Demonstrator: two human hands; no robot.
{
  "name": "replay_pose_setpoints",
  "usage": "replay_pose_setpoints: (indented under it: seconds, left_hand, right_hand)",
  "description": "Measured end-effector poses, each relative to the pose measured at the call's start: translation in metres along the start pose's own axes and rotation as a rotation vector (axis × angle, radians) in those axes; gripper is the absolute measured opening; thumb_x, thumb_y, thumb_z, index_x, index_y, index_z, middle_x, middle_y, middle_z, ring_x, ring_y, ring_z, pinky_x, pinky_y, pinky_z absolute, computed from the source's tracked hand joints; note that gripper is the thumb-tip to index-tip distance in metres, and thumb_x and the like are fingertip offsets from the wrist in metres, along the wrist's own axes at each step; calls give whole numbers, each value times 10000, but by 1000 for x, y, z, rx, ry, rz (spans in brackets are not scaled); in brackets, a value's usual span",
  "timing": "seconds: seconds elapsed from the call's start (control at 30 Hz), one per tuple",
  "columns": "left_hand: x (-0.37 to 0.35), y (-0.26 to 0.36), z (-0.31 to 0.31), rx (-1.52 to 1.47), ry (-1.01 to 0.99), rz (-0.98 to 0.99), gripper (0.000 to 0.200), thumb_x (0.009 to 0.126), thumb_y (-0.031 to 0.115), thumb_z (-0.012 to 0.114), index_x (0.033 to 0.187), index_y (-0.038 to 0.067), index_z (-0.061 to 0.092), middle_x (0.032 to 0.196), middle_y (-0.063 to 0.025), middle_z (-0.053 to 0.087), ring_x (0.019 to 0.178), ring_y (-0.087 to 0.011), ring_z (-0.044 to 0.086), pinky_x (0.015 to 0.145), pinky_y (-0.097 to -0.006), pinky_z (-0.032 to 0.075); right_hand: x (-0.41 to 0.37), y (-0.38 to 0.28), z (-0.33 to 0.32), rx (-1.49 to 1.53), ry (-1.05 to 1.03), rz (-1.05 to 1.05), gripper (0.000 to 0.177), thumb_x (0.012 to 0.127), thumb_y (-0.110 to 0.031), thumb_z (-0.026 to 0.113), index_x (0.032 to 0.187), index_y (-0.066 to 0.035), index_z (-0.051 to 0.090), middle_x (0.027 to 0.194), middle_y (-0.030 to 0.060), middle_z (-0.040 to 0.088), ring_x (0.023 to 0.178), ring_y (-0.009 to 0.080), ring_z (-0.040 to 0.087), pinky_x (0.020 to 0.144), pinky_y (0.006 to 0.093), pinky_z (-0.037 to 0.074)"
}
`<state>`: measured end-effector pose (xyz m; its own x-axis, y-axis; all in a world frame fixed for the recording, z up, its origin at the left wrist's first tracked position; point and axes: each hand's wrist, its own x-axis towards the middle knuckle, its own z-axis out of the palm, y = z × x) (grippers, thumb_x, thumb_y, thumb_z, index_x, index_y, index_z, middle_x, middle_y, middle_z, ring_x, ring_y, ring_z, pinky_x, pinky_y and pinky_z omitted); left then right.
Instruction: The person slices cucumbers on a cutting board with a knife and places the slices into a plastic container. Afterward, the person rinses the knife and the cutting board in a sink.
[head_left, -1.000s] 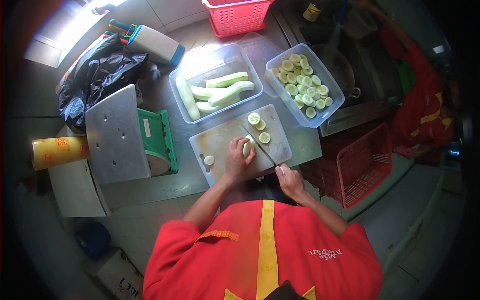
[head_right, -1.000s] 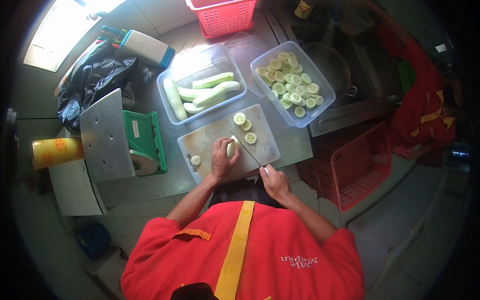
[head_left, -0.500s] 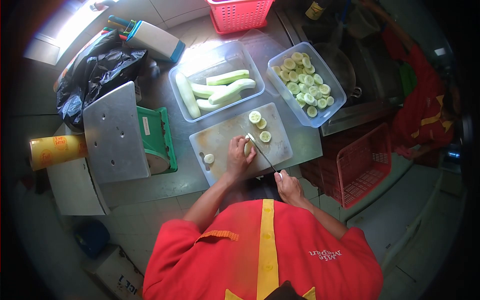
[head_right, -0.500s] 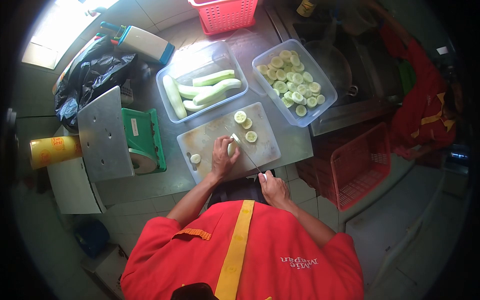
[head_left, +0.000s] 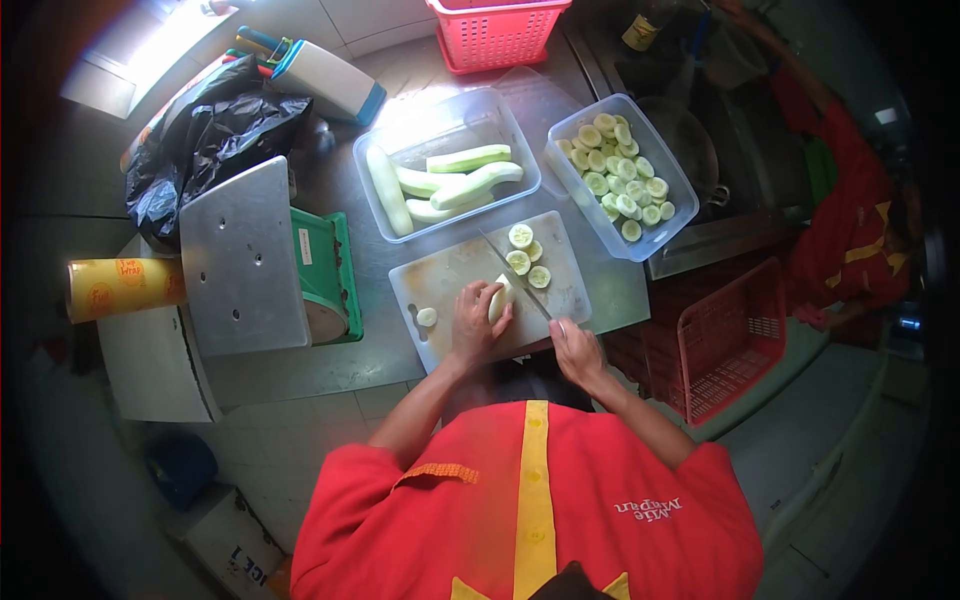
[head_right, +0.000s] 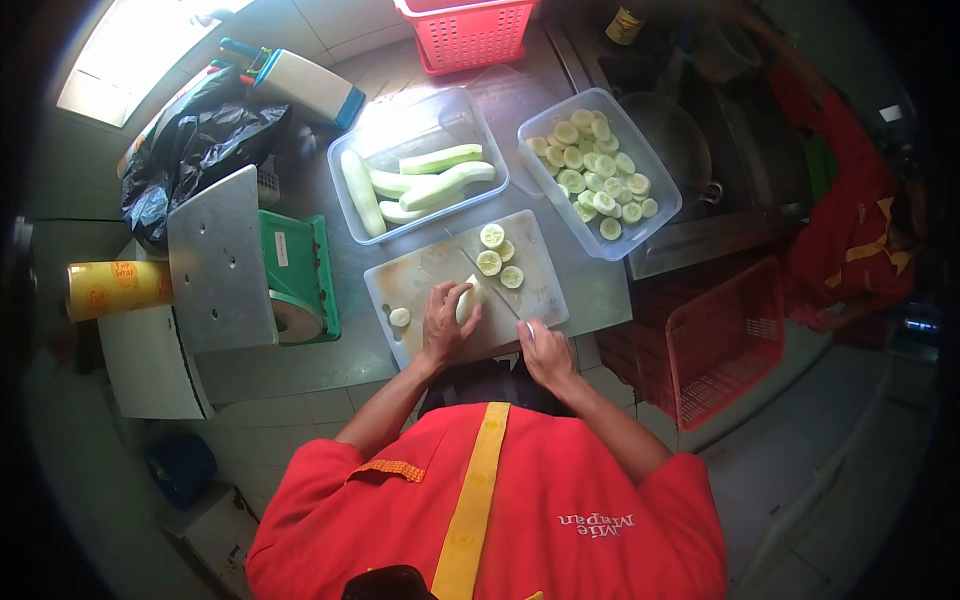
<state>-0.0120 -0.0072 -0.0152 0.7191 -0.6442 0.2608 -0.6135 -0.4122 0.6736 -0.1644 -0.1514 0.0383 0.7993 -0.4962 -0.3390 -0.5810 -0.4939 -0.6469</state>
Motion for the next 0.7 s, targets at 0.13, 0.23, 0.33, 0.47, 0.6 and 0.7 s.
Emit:
replay_pose_setpoints:
  seconds: [0.13,0.23,0.33,0.47,0.6,0.7]
  left_hand:
    - [-3,-3,5,-36,3,-14,375,822,198,738,1151,86,597,1084,-138,554,976,-316,562,830,-425,483]
    - [-2,-1,7,-29,10,-21,373,820,202,741,1144,88,597,1071,-134,554,967,-312,561,823,-423,484]
    - [-2,-2,8,-16,9,-24,383,818,203,743,1150,90,590,1076,-134,550,962,-312,560,820,-423,485]
    - [-2,-3,10,-4,9,-29,399,815,203,745,1162,94,581,1085,-133,547,959,-311,559,818,-423,485]
    - [-2,-1,10,-5,6,-40,403,814,200,745,1164,92,578,1082,-133,546,954,-312,556,816,-424,485]
    - [-1,-2,9,-22,-18,-54,404,805,156,743,1159,75,566,1074,-158,542,977,-350,551,847,-442,480]
  right_hand:
    - [-32,3,-3,-6,-44,36,431,1055,-401,364,926,-19,517,758,300,614,782,538,578,700,618,420]
    - [-42,1,-2,-25,-87,102,421,1056,-394,359,937,-21,511,751,300,614,775,537,578,700,620,423]
    - [-46,-1,-1,-18,-89,116,425,1057,-399,353,938,-21,509,754,299,617,776,538,579,703,621,423]
    - [-46,-5,-3,-18,-99,115,430,1059,-401,347,938,-20,508,761,297,621,781,540,578,709,624,421]
    - [-46,-5,-4,-51,-120,140,432,1057,-405,348,943,-19,505,769,300,626,787,543,581,718,630,420]
    - [-42,-4,1,-65,-132,146,437,1054,-408,352,955,-14,515,776,307,629,795,546,585,726,629,426]
